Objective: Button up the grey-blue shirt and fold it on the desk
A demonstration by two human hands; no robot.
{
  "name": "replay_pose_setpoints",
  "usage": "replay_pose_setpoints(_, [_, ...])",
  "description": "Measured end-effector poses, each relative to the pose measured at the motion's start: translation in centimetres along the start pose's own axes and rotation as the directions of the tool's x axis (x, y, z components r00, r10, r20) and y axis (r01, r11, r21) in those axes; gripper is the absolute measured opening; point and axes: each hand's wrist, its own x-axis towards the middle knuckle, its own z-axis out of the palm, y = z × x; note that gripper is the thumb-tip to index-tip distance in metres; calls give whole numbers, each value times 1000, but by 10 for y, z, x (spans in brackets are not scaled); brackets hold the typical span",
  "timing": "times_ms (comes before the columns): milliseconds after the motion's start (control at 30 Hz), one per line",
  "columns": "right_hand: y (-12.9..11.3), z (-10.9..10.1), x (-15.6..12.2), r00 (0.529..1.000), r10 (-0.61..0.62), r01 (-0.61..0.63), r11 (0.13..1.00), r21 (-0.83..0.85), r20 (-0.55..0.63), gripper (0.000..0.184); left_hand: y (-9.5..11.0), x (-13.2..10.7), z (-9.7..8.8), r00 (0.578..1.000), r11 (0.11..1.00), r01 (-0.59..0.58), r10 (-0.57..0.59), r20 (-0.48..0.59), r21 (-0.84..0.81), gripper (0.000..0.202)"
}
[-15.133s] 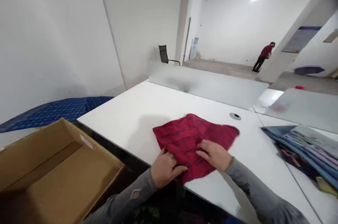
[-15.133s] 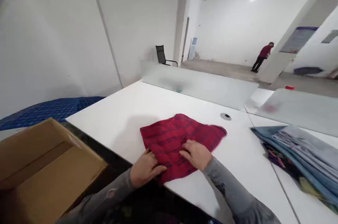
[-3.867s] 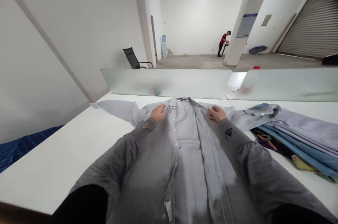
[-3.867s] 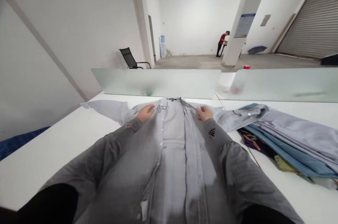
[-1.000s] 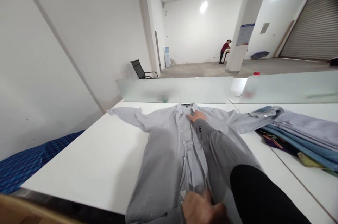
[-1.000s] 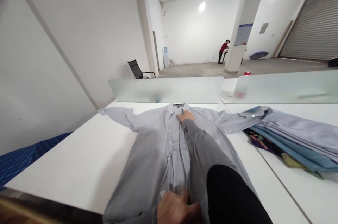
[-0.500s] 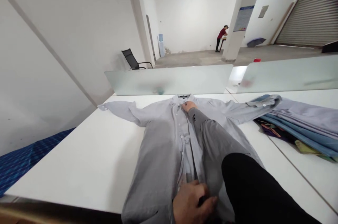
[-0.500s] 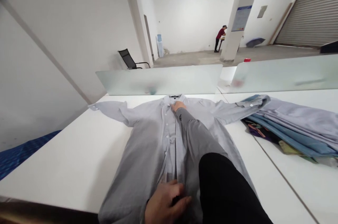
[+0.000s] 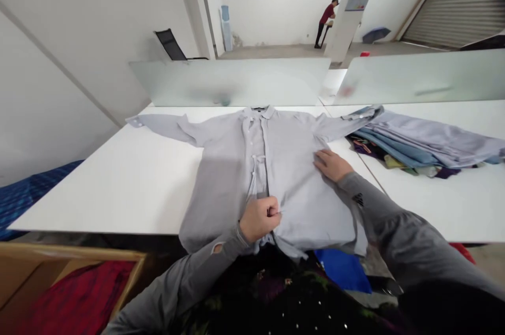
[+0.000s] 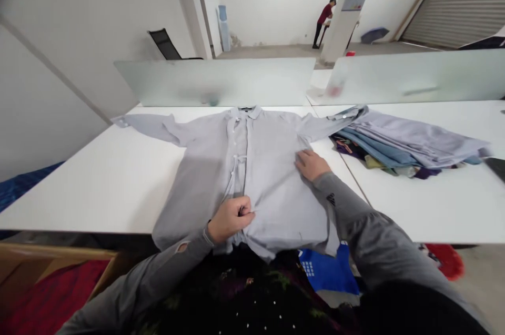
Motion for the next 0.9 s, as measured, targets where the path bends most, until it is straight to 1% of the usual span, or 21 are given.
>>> replay_pose_setpoints(67, [25, -13, -48, 990, 87, -88, 996, 2, -113, 32, 2, -10, -2, 1000, 999, 4, -3, 31, -50, 9])
replay_pose_setpoints(133, [36, -22, -102, 942, 187, -170, 982, 82, -279, 29, 4, -23, -4, 999, 996, 18, -14, 46, -90, 22])
replay_pose_setpoints(200, [32, -25, -157, 885, 227, -162, 969, 188, -406, 32, 7, -37, -6, 998, 994, 33, -27, 61, -107, 25])
replay_pose_setpoints(233, [25, -24, -183, 876, 230, -151, 966, 211, -425, 33, 9, -42, -5, 997, 994, 37, -29, 74, -107, 23])
replay_pose_setpoints(300, [8, -16, -224, 879, 226, -142, 964, 224, -419, 40, 12, -52, -2, 993, 996, 38, -29, 113, -84, 20])
replay_pose_setpoints(333, [-1, -10, -238, 889, 222, -141, 965, 222, -401, 44, 14, -55, 1, 990, 997, 36, -26, 141, -67, 19])
replay_pose_setpoints(400, [-14, 1, -252, 888, 241, -167, 963, 213, -391, 51, 17, -60, 9, 979, 999, 22, -16, 204, -28, 21])
replay_pose_setpoints(433, [-19, 7, -253, 877, 264, -195, 959, 205, -402, 51, 18, -62, 13, 971, 1000, 2, 2, 241, -15, 23])
replay_pose_setpoints(500, [-24, 14, -248, 841, 315, -260, 948, 181, -440, 47, 20, -66, 16, 946, 996, -89, 87, 313, -6, 29])
replay_pose_setpoints(533, [-24, 16, -245, 825, 331, -285, 944, 167, -459, 44, 20, -68, 15, 938, 989, -147, 139, 317, 4, 33])
replay_pose_setpoints(567, [-23, 17, -242, 818, 334, -298, 942, 153, -469, 41, 19, -71, 11, 940, 979, -199, 180, 289, 35, 38])
replay_pose_setpoints(600, [-22, 17, -239, 819, 332, -301, 943, 142, -468, 37, 16, -74, 4, 956, 970, -219, 192, 220, 104, 41])
replay_pose_setpoints(633, [-19, 16, -239, 820, 334, -304, 942, 140, -466, 35, 13, -77, -6, 980, 958, -189, 169, 106, 217, 43])
replay_pose_setpoints(667, [-15, 15, -239, 817, 344, -312, 939, 147, -462, 33, 7, -80, -17, 992, 928, -100, 123, -42, 360, 44])
replay_pose_setpoints(700, [-10, 13, -240, 807, 365, -330, 931, 157, -464, 33, -1, -83, -30, 976, 865, 41, 71, -204, 499, 44])
replay_pose_setpoints(733, [-4, 11, -243, 786, 396, -360, 918, 169, -475, 33, -11, -86, -44, 937, 767, 205, 27, -349, 608, 45])
replay_pose_setpoints(767, [2, 8, -245, 763, 428, -394, 902, 177, -484, 34, -21, -89, -57, 887, 645, 357, -6, -462, 676, 47])
replay_pose_setpoints(800, [7, 6, -247, 744, 458, -431, 885, 175, -486, 34, -32, -93, -69, 846, 525, 467, -31, -533, 711, 47])
replay_pose_setpoints(833, [13, 4, -249, 732, 481, -461, 871, 168, -482, 34, -43, -96, -80, 825, 427, 529, -58, -562, 733, 45])
replay_pose_setpoints(867, [17, 2, -250, 732, 496, -483, 861, 158, -467, 33, -53, -98, -89, 821, 359, 555, -89, -564, 751, 40])
replay_pose_setpoints(900, [20, 1, -250, 738, 507, -498, 854, 149, -445, 32, -62, -101, -97, 825, 315, 559, -116, -554, 767, 34])
